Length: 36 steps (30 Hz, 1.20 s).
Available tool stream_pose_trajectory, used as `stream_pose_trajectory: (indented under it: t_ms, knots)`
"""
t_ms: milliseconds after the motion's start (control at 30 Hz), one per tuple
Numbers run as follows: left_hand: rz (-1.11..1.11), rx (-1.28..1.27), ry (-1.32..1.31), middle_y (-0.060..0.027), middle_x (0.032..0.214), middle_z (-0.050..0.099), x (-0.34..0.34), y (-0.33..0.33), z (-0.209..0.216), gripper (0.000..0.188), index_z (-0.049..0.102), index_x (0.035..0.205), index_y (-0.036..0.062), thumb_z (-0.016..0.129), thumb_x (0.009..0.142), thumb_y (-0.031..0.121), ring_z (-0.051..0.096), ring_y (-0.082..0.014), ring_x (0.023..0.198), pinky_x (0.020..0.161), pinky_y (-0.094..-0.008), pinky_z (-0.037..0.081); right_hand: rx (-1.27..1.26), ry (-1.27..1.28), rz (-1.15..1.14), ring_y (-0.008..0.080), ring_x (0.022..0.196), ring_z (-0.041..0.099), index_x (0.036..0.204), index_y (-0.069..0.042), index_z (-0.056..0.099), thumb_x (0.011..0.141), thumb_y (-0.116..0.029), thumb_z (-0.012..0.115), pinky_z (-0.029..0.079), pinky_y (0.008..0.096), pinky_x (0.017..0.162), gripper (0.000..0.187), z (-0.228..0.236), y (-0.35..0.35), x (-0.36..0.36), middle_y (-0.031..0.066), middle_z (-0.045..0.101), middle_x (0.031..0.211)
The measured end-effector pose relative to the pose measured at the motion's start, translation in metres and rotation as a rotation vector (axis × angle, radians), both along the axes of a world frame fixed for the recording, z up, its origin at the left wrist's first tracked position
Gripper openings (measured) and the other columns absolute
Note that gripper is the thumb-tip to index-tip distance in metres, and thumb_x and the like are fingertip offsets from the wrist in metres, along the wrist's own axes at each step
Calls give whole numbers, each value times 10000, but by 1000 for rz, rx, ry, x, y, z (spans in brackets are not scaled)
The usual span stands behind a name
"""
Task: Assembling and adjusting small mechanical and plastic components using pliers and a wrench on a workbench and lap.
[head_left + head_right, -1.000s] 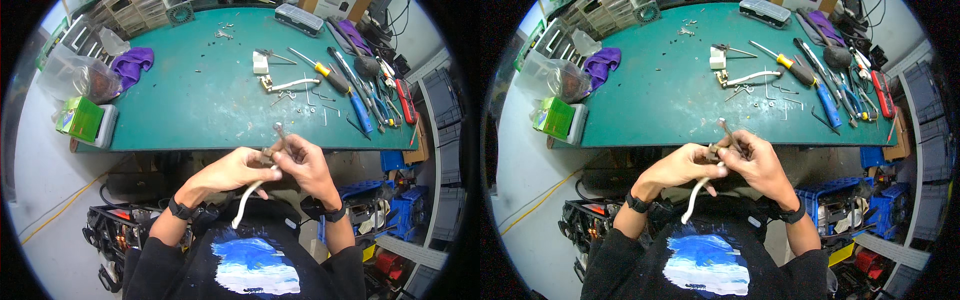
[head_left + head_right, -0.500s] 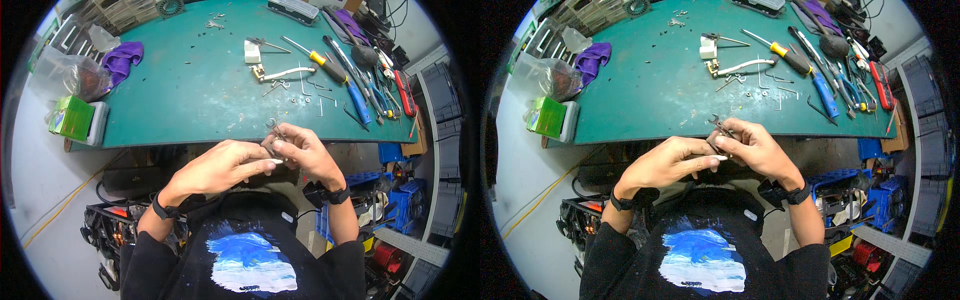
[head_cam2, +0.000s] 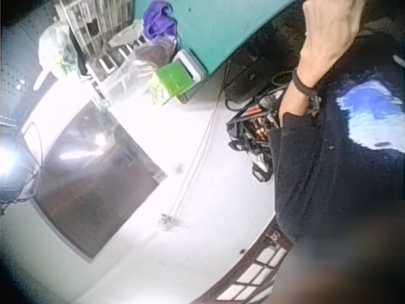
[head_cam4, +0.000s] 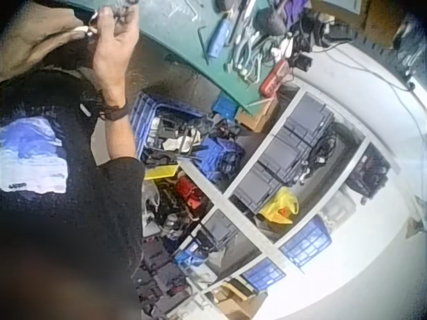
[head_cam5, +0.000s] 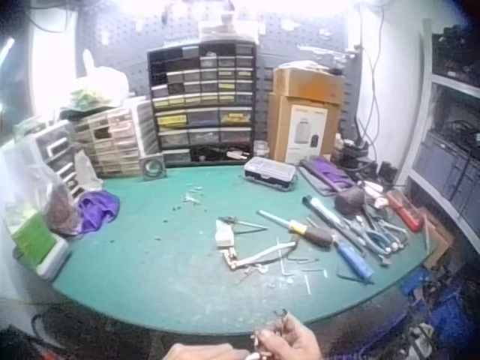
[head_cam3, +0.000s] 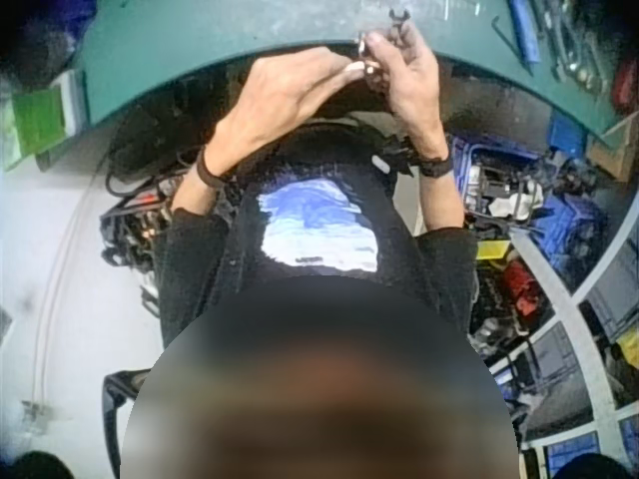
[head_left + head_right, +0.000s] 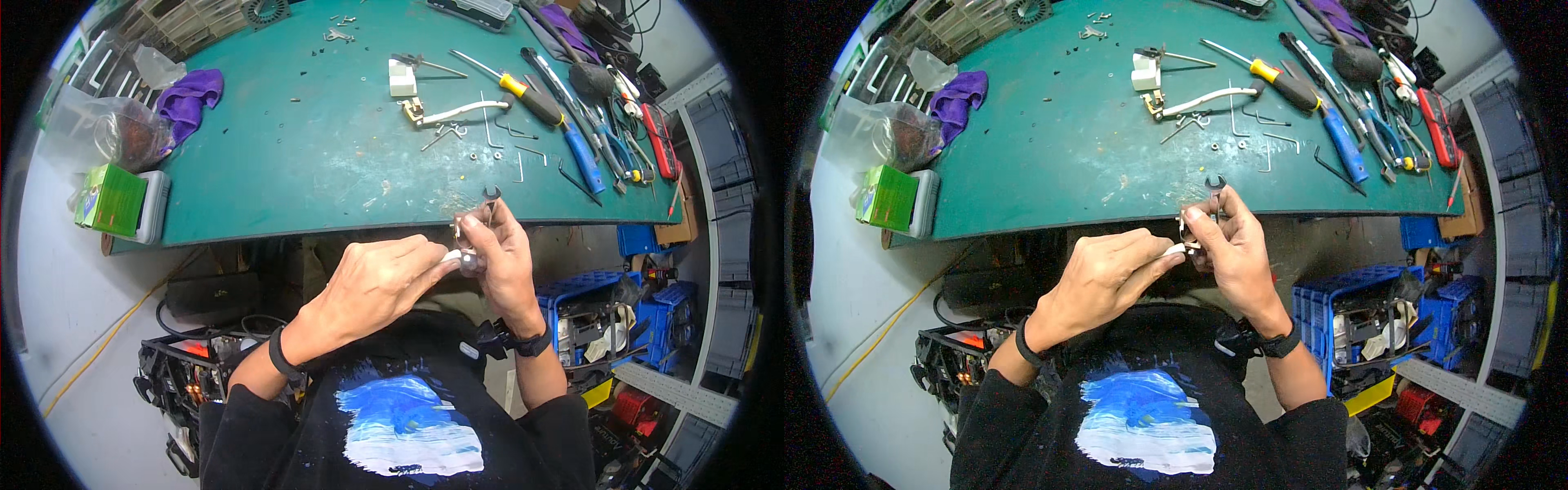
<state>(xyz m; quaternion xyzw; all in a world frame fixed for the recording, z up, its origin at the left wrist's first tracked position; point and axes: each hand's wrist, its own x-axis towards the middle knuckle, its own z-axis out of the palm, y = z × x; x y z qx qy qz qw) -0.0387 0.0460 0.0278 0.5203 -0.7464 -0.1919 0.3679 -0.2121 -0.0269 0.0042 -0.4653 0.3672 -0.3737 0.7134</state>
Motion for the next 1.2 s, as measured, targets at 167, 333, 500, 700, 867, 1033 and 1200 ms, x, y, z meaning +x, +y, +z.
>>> stream_pose_trajectory:
  t_ms: [167,333,500,700,867,1033,1200]
  knots:
    - [-8,-43,-52,-91,753,600,5,1,1,173,689,972,21,744,850,130,618,-262,661,587,-374,490,164,-115,103,22,583,475,1082,-55,546,1004,-221,607,350,182,486,193,3,0,-7,-25,576,777]
    - [9,-72,-54,-93,768,619,15,2,1,189,699,970,28,761,824,131,625,-253,709,607,-373,499,54,-95,20,31,596,480,1119,-44,551,1007,-205,598,376,189,496,201,-3,-3,-13,-5,582,815]
    - [103,97,35,-117,893,714,30,12,2,225,728,1016,19,782,820,117,670,-244,749,686,-340,529,-13,-175,-97,41,636,485,1130,-57,555,1020,-172,565,400,198,506,160,-10,-6,-21,8,575,857]
    - [248,420,509,-110,1012,752,30,24,5,296,727,1111,-8,784,846,112,685,-143,895,827,-278,533,-30,-201,-238,62,662,515,1127,-79,541,1026,-197,548,432,220,522,156,-15,-6,-33,-1,561,857]
    - [247,392,523,-120,1015,749,29,27,-5,268,723,1136,-6,742,889,96,691,-141,895,811,-271,539,10,-153,-299,71,678,521,1123,-95,543,1025,-204,553,441,229,550,147,-13,0,-36,1,567,862]
    - [265,396,706,-143,1006,737,26,29,-14,211,708,1126,-52,650,954,56,705,-175,901,787,-290,594,9,-174,-335,67,662,506,1100,-111,539,1018,-191,568,437,227,548,118,-16,2,-37,-2,560,839]
    - [255,336,750,-157,1020,723,23,32,-11,208,696,1116,-79,615,972,48,710,-209,919,781,-340,630,-76,-157,-355,48,644,496,1063,-87,543,1010,-191,592,423,209,517,127,-20,2,-36,-8,550,824]
